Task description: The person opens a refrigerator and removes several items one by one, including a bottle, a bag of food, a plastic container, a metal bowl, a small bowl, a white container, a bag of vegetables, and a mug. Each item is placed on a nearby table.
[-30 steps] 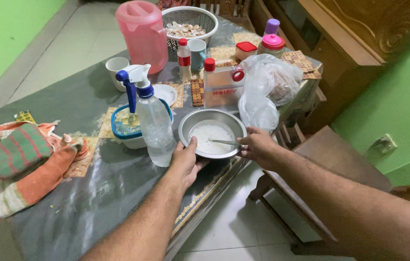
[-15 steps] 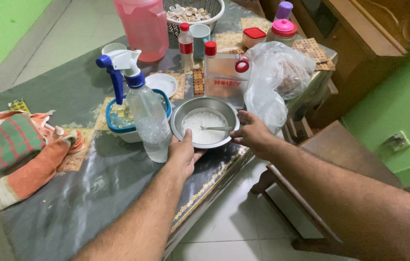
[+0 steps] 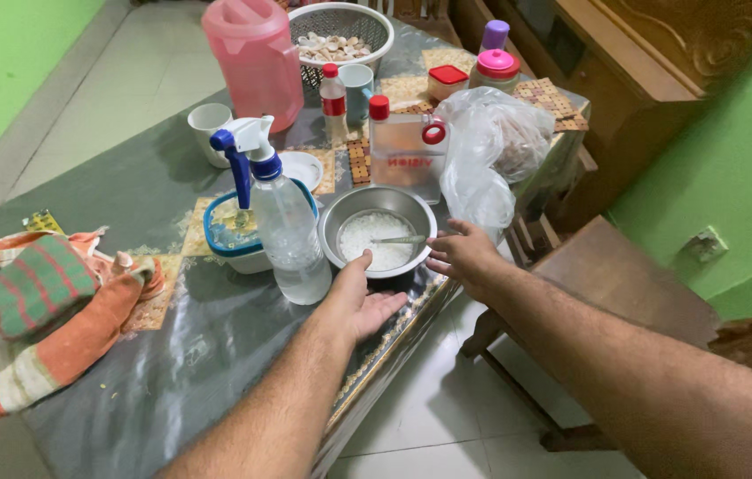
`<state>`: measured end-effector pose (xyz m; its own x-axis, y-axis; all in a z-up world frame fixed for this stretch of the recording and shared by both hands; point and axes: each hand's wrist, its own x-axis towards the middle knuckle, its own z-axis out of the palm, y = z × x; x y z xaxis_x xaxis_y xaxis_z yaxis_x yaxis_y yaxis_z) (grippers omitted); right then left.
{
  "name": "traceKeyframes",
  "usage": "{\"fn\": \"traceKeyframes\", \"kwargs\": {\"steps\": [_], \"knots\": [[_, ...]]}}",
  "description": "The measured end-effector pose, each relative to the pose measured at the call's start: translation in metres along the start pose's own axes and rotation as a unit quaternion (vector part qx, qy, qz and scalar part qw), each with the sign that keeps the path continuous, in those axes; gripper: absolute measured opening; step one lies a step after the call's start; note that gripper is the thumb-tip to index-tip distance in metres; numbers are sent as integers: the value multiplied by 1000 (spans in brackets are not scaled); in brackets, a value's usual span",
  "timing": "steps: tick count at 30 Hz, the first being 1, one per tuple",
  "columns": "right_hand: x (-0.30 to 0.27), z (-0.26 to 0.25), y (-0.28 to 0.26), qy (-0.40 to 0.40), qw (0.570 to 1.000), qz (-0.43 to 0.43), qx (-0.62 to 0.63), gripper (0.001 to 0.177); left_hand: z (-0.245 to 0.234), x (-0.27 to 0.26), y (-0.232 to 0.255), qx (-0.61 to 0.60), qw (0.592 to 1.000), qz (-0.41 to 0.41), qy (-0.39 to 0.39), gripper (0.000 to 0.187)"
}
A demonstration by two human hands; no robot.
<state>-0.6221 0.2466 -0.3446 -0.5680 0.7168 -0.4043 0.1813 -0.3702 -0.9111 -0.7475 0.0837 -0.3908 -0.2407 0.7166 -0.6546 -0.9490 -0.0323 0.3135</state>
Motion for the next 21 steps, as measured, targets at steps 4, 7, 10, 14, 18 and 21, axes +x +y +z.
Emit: {"fn": "traceKeyframes", "kwargs": {"steps": [4,7,10,14,18,21], "knots": [[-19,-1,-3,14,1000,-27,8,82,13,-12,1,3,1000,-24,9,107],[-38,-3,-11,31,999,-35,5,82,25,-25,1,23,999,-46,-19,106],[-65,-2,-20,49,998,-43,14,82,40,-42,0,52,997,-43,-43,102],[-108,-3,-38,61,996,-61,24,80,61,-72,-2,121,990,-24,-74,93],[-156,-6,-58,105,991,-81,-2,77,88,-93,-12,184,975,-17,-123,89],[-187,-15,-68,138,983,-115,33,79,112,-101,-26,199,967,-14,-159,85]]}}
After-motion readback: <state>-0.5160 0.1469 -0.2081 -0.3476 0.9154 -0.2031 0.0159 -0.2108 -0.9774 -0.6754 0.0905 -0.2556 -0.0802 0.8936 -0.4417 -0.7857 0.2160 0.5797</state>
